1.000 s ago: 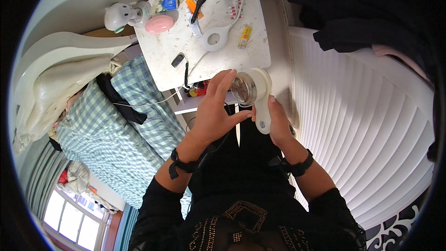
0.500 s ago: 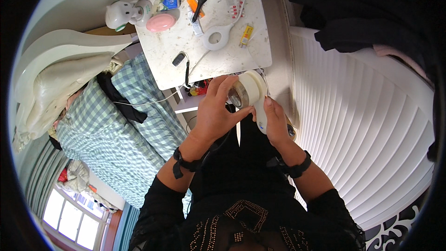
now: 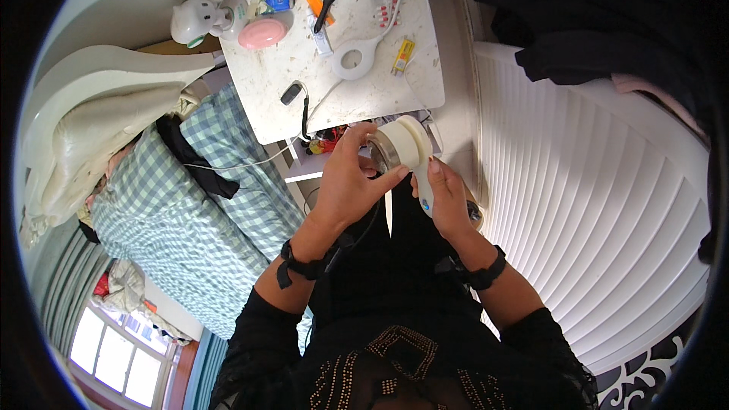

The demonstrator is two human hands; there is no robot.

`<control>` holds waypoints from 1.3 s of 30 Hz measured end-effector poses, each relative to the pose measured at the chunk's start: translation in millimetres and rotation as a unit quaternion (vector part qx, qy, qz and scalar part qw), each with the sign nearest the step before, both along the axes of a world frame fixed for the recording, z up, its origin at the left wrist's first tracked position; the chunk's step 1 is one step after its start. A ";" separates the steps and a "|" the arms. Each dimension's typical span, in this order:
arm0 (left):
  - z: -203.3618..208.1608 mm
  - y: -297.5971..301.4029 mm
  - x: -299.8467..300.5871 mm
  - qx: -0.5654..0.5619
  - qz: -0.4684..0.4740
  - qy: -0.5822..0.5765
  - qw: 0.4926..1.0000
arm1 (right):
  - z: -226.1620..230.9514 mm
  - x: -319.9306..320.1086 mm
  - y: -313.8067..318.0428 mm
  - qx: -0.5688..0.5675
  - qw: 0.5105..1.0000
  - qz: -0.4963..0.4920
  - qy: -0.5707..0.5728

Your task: The person assembles two handheld massagers at a bedside table. They attach a circular head to a white massager body, then open a pink massager to insert batteries and close it. The person places both devices on the table and briefly opens a drawer.

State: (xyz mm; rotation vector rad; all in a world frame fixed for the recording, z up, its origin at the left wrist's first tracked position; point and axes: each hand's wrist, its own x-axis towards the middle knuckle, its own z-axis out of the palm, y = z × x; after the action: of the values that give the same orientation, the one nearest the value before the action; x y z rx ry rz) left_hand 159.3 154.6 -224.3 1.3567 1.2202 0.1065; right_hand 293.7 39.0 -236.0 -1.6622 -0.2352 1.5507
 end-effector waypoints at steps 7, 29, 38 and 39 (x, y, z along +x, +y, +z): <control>-4.1 4.2 -14.1 -0.292 0.173 -0.100 0.935 | -5.2 12.8 -4.0 0.004 0.994 -0.005 -0.109; -10.9 4.6 -31.2 -0.340 0.159 -0.279 0.884 | -13.6 31.2 -12.4 0.053 0.966 -0.112 0.225; -11.2 5.4 -29.4 -0.338 0.155 -0.274 0.887 | -16.2 32.3 -13.9 0.048 0.963 -0.114 0.240; -11.4 5.5 -29.5 -0.340 0.159 -0.266 0.888 | -17.9 33.6 -16.4 0.027 0.965 -0.121 0.233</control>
State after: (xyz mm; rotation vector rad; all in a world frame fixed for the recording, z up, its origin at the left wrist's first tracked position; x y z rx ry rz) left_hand 129.8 160.1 -235.7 0.4540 0.8684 0.2403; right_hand 327.3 22.6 -253.9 -1.1884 0.1668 1.6745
